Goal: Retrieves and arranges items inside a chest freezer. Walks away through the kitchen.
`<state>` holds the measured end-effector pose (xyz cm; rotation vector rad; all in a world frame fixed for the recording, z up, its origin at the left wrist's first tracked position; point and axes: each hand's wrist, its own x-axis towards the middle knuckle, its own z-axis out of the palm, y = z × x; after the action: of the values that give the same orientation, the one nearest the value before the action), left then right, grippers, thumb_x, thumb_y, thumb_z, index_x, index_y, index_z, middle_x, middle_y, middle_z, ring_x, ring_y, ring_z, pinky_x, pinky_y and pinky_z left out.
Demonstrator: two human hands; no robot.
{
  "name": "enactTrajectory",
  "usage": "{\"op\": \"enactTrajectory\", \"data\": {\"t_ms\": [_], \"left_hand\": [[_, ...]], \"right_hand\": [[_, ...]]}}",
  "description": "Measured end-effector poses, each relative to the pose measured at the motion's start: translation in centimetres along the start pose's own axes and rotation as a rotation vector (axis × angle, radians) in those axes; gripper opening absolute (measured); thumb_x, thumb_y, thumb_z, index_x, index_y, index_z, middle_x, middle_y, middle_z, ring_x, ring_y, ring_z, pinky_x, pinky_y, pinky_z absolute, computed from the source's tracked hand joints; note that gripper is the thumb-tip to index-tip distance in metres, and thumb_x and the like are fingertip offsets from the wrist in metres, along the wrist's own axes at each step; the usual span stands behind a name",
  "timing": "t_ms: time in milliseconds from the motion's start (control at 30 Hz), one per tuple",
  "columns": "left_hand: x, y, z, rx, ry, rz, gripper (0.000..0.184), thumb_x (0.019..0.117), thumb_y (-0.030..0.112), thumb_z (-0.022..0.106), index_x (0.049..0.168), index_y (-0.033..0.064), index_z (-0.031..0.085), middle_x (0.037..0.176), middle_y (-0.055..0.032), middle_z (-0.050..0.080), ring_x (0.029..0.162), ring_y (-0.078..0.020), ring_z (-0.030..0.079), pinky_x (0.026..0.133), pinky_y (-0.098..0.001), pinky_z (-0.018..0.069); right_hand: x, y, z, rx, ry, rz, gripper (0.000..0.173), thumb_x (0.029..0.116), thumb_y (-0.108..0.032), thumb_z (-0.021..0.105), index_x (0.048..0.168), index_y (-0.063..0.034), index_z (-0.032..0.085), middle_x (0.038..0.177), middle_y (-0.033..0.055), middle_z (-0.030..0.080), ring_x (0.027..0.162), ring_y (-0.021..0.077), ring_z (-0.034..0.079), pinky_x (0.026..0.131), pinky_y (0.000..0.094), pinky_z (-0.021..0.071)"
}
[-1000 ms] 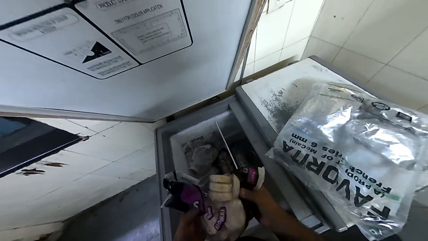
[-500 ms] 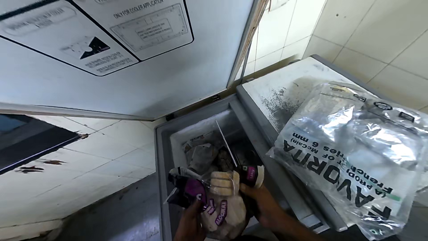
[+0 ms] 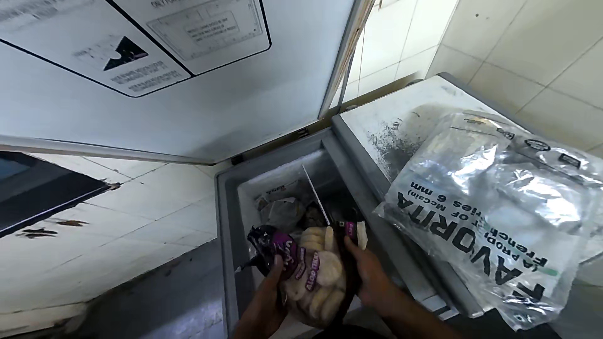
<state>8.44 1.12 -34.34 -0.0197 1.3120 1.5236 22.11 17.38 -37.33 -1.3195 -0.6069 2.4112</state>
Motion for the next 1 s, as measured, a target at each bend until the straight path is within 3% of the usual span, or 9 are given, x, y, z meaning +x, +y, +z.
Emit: {"op": "enactTrajectory", "data": {"t_ms": [67,133,267,400,633,800,867,933,1000], "left_hand": [[0.0,0.1,-1.1,-0.04,-0.085,0.012,0.069,0.0784,0.048,0.084,0.125,0.0047,0.057,0.106,-0.0101,0.074,0.098,-0.02,0.073,0.088,-0.0403,0.0615],[0.0,0.2,-1.6,-0.042,-0.197,0.047,0.055,0.069,0.037,0.093,0.111,0.0095,0.069,0.099,-0.0064,0.076,0.091,-0.017,0.074,0.085,-0.0372,0.0617],[0.2,-0.7,-2.0,-0.093,-0.444,0.175,0.041,0.079,0.026,0.086,0.116,0.0142,0.072,0.111,-0.0041,0.075,0.105,-0.0166,0.071,0.097,-0.0401,0.0567],[0.1,-1.4,-1.5,-0.101,-0.493,0.259,0.043,0.0795,0.023,0.086,0.12,0.0165,0.071,0.113,-0.0022,0.075,0.107,-0.0149,0.07,0.098,-0.0386,0.0563],[-0.5,-1.1,-0.1,-0.08,-0.236,0.234,0.034,0.0756,0.022,0.089,0.105,0.0123,0.074,0.098,-0.0031,0.076,0.092,-0.0137,0.073,0.088,-0.036,0.0605],[-0.5,-0.6,0.2,-0.067,-0.122,0.231,0.035,0.0748,0.019,0.089,0.103,0.0087,0.072,0.095,-0.0053,0.076,0.087,-0.0146,0.073,0.083,-0.0359,0.0619],[-0.6,-0.5,0.2,-0.054,-0.113,0.239,0.033,0.0758,0.02,0.089,0.103,0.0094,0.073,0.095,-0.0048,0.076,0.087,-0.0142,0.073,0.083,-0.0354,0.0619],[-0.5,-0.4,0.2,-0.048,-0.1,0.238,0.032,0.0756,0.018,0.089,0.101,0.0085,0.073,0.094,-0.0055,0.076,0.087,-0.0144,0.074,0.083,-0.0355,0.062],[-0.4,-0.4,0.1,-0.046,-0.079,0.23,0.03,0.0748,0.017,0.089,0.099,0.0084,0.074,0.092,-0.0054,0.076,0.084,-0.0139,0.074,0.081,-0.0345,0.0622]], "right_hand": [[0.4,-0.7,0.3,0.011,0.01,0.012,0.038,0.1088,-0.034,0.048,0.123,-0.0009,0.058,0.097,0.0145,0.072,0.087,0.0235,0.073,0.077,0.0417,0.062],[0.8,-1.4,0.5,0.023,0.009,0.004,0.041,0.109,-0.037,0.046,0.125,-0.0015,0.059,0.102,0.0156,0.072,0.092,0.025,0.072,0.08,0.0437,0.0612],[1.1,-2.0,0.8,0.107,0.008,-0.009,0.044,0.1092,-0.04,0.043,0.125,-0.0033,0.061,0.104,0.0153,0.072,0.094,0.0256,0.072,0.082,0.0453,0.0609],[0.8,-2.0,0.9,0.162,0.029,-0.014,0.046,0.1088,-0.042,0.043,0.124,-0.0038,0.061,0.104,0.0156,0.072,0.095,0.0263,0.072,0.082,0.0462,0.0609],[0.4,-2.4,0.9,0.125,-0.018,-0.03,0.042,0.1094,-0.038,0.044,0.125,-0.0025,0.06,0.102,0.0164,0.072,0.092,0.0264,0.073,0.08,0.0451,0.0616],[-0.2,-1.9,0.3,0.082,-0.137,-0.029,0.029,0.1081,-0.025,0.049,0.12,-0.0016,0.059,0.097,0.0147,0.073,0.086,0.023,0.073,0.077,0.0411,0.0622],[-0.4,-1.6,-0.1,0.039,-0.218,-0.074,0.029,0.1007,-0.021,0.058,0.123,-0.0032,0.055,0.097,0.0126,0.072,0.087,0.0208,0.073,0.078,0.0392,0.0624],[-0.7,-1.6,-0.2,0.003,-0.252,-0.105,0.047,0.0864,-0.023,0.072,0.124,-0.0036,0.052,0.095,0.0106,0.072,0.085,0.0189,0.073,0.077,0.0375,0.0631],[-0.8,-1.6,0.0,-0.011,-0.257,-0.132,0.052,0.0819,-0.021,0.078,0.123,-0.0025,0.052,0.094,0.01,0.072,0.083,0.0184,0.073,0.076,0.0367,0.0635]]}}
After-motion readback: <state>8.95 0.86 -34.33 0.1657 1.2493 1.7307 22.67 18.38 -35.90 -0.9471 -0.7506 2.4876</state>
